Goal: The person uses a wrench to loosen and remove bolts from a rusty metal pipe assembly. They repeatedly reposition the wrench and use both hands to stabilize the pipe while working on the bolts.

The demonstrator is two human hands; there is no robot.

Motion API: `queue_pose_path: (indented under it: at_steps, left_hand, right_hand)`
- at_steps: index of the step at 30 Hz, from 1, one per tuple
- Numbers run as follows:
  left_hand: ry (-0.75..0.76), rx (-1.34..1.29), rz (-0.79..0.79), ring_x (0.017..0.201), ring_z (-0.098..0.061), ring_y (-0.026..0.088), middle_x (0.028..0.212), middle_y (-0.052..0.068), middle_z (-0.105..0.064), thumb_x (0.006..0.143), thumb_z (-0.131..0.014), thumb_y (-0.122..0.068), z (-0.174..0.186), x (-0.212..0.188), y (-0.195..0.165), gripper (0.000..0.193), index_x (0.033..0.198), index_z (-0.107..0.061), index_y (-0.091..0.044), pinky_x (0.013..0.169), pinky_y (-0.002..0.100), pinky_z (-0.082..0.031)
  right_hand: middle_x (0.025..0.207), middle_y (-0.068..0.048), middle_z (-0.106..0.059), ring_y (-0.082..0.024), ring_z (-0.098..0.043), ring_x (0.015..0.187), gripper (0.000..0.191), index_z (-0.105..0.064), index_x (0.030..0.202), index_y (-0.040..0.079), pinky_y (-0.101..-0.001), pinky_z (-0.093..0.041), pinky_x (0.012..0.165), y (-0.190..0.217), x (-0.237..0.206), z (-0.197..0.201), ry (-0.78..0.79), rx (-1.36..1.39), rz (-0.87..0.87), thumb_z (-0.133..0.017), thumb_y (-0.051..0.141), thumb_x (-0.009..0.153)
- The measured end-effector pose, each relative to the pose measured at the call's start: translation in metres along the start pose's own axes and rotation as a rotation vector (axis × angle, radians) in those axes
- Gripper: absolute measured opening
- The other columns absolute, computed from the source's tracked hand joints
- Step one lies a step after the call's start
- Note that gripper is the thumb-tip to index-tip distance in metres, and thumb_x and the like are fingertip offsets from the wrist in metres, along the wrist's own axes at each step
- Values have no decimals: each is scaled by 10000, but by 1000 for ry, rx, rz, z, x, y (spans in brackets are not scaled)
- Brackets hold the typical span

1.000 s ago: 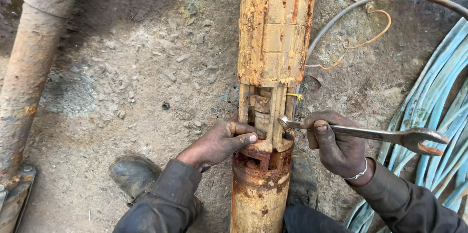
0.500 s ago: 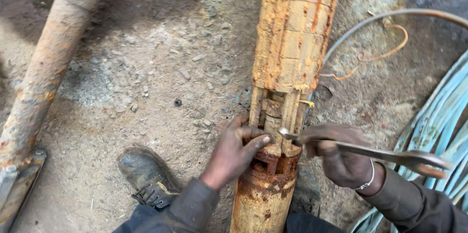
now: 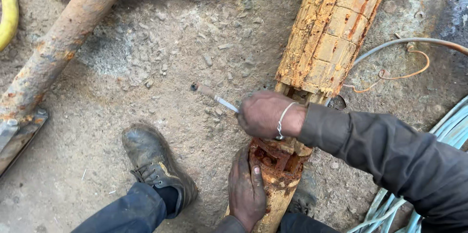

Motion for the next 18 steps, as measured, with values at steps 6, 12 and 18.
queue_pose_path:
  at_steps: [6,12,18]
  left_hand:
    - [47,32,16,1395,-419,510,1503,355,-415,1063,-295,-403,2,2,-5,665,1511,-351,85,1167,539,-310]
    - [76,-10,58,1374,-431,497,1508,339,-403,1042,-307,-410,2,2,1,674,1540,-313,45,1149,543,-327]
    - [68,19,36,1380,-421,507,1509,344,-399,1066,-294,-407,2,2,-1,657,1540,-304,47,1144,560,-318]
  right_hand:
    - [625,-69,-660,-222,-684,530,330,-719,943,84,-395,-557,500,5,-109,15,-183,205,423,-544,355,1010]
    - [787,-97,-635,-229,-650,670,388,-537,864,91,-339,-573,570,-43,-163,-21,-608,510,676,-378,300,1150]
    - [542,44,-469,-102,-464,483,568,-480,642,167,-254,-397,391,-84,-131,9,-734,431,351,-261,414,1104]
Point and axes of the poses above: each hand's wrist, its own x-axis towards the middle knuckle, its own z-axis out of the back of the hand, y = z × x, the point moved 8 cm from there along x, towards the middle knuckle
